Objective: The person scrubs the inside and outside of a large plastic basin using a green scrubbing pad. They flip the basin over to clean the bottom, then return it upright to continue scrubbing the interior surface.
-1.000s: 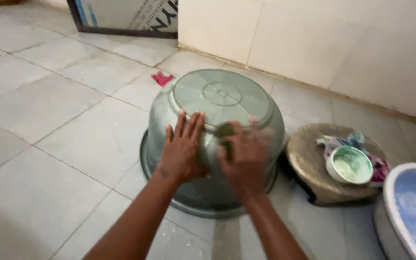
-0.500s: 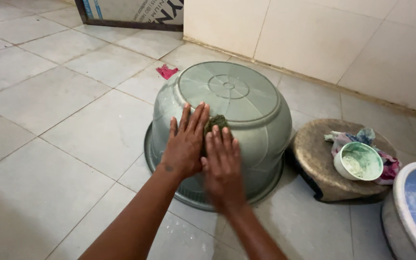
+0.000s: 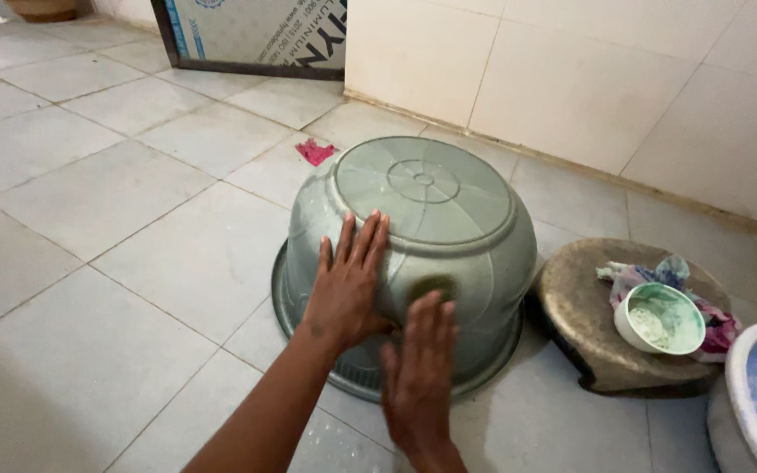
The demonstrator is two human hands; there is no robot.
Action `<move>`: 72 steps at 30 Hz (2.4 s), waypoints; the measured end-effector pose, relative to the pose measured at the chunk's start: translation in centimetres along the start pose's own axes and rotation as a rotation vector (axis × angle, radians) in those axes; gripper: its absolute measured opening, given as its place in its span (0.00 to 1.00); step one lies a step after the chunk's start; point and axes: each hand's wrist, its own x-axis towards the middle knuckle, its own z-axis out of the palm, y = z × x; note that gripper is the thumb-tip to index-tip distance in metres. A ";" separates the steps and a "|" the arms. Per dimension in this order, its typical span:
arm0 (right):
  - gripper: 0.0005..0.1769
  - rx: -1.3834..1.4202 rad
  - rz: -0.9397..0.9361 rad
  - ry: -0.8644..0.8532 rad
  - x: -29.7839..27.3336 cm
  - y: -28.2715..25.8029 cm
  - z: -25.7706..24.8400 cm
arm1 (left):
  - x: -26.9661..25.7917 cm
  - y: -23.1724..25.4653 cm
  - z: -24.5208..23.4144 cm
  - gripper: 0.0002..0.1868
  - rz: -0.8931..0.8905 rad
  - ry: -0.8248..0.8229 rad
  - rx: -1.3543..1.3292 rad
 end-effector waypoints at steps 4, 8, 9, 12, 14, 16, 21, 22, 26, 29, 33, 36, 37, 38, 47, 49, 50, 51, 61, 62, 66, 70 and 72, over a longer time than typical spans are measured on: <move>0.41 -0.084 -0.040 -0.079 0.0 2.1 -0.3 | -0.7 -0.3 0.1 0.81 0.014 -0.027 0.057; 0.43 0.190 0.339 0.192 2.3 3.7 0.1 | -1.2 -0.3 0.5 0.81 -0.007 -0.065 0.054; 0.43 0.221 0.464 0.227 2.8 3.3 0.3 | -1.1 -0.2 0.6 0.81 -0.009 -0.069 0.056; 0.43 0.109 0.358 0.249 2.8 1.0 0.9 | -1.0 0.1 1.0 0.81 -0.016 -0.012 0.042; 0.39 -0.015 0.113 0.118 2.3 -0.1 1.0 | -0.9 -0.1 1.2 0.81 -0.016 -0.033 0.065; 0.35 -0.124 -0.139 -0.126 1.7 -0.3 0.7 | -1.0 -0.3 1.3 0.80 0.015 0.011 0.083; 0.38 -0.039 0.066 0.084 3.4 3.2 -0.4 | -1.4 -0.2 0.9 0.78 0.002 0.009 0.031; 0.39 0.007 0.180 0.185 4.3 3.8 -0.4 | -1.2 -0.2 0.8 0.78 -0.010 -0.013 0.037; 0.39 0.092 0.409 0.247 4.3 3.2 -0.1 | -1.5 -0.1 1.5 0.79 -0.025 -0.053 0.026; 0.38 -0.017 0.147 0.139 2.4 1.0 0.7 | -1.6 -0.8 2.3 0.79 0.010 0.040 -0.042; 0.39 -0.206 -0.194 -0.132 -0.5 0.5 1.8 | -2.2 -1.4 3.6 0.69 0.119 0.397 0.180; 0.41 -0.154 -0.059 0.013 -0.6 3.3 2.5 | -2.6 -1.4 3.7 0.72 0.024 0.127 -0.067; 0.42 -0.095 0.026 0.098 -0.5 4.4 2.6 | -2.8 -1.3 3.6 0.73 0.017 0.110 -0.068; 0.42 0.079 0.318 0.137 0.0 5.7 2.8 | -2.9 -1.2 3.6 0.74 0.010 0.093 -0.068; 0.46 0.190 0.149 -0.066 -5.7 0.6 4.4 | -3.6 -0.9 3.8 0.72 0.004 0.199 -0.060; 0.44 0.050 0.070 -0.052 -5.0 -0.1 4.2 | -3.8 -1.1 4.2 0.70 0.024 0.267 -0.018; 0.44 -0.018 0.029 -0.042 -3.8 -0.1 4.0 | -3.9 -1.3 4.2 0.69 0.022 0.288 0.027; 0.44 -0.038 0.025 -0.014 -2.0 0.5 3.5 | -3.8 -1.4 4.2 0.68 0.023 0.312 0.071; 0.41 0.011 -0.010 0.103 6.9 -0.8 -0.5 | -3.5 -2.5 4.4 0.69 0.093 0.279 -0.008; 0.41 -0.020 -0.121 0.032 6.4 -0.8 -0.5 | -3.5 -2.7 4.6 0.68 0.133 0.340 0.023; 0.38 -0.429 -0.326 -0.051 7.0 2.8 -0.5 | -3.5 -4.0 4.6 0.74 0.067 0.115 0.027; 0.41 -0.094 0.217 0.035 10.1 8.3 -1.3 | -1.9 -5.9 3.1 0.82 0.062 0.139 0.008; 0.43 0.007 0.356 0.056 10.3 9.0 -1.6 | -0.6 -7.2 1.7 0.82 0.082 0.255 -0.057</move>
